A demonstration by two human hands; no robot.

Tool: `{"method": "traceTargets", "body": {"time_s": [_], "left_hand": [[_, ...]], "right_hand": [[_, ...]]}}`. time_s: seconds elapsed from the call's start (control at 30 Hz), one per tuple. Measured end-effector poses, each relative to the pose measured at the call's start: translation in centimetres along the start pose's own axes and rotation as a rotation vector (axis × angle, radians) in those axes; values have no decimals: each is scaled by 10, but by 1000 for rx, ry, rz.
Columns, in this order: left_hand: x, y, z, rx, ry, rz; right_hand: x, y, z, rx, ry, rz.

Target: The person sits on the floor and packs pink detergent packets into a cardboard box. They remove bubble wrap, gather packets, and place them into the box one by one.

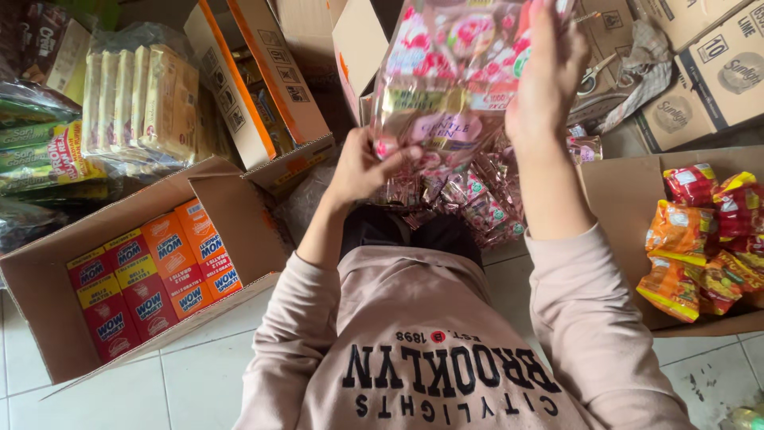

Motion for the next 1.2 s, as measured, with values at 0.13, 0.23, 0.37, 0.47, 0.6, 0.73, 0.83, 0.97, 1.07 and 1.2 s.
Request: {"method": "traceTargets", "body": {"time_s": [0.13,0.23,0.37,0.47,0.6,0.73,0.83,0.97,1.07,1.2], "left_hand": [[-6,-10,-1,-49,-6,98],[-10,-17,-2,-17,-65,50],[-21,-24,-11,64,-49,-13],[-41,-24,-15,100,-13,-281],[-30,-35,-8,-75,166,41],[-17,-60,2,-253,226,111],[-10,-75,2,-304,314,136],[-10,-77,8,-286,114,138],[-5,-60,22,-254,52,244],[18,-14,38,-381,58,315]], "right_hand": [[-11,-23,25,217,38,-254],[-30,-24,60,253,607,-384],[-53,-25,71,354,665,10],[-87,16,76,489,97,-260],[-119,82,87,504,-410,-441],[-147,129,110,577,-456,-559],[-170,153,122,677,-339,-560],[-200,159,137,216,-237,-679],[-204,162,142,-39,-73,-914],[-182,143,118,67,-9,-555]]}}
Point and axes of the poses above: each hand's wrist, its own y-axis away from the middle knuckle, its own z-axis out of the back of the hand, x = y × z, the point moved 4 cm from there along -y, towards the middle knuckle, and after that the axes turned 3 degrees about -x, right-handed, at the moved point
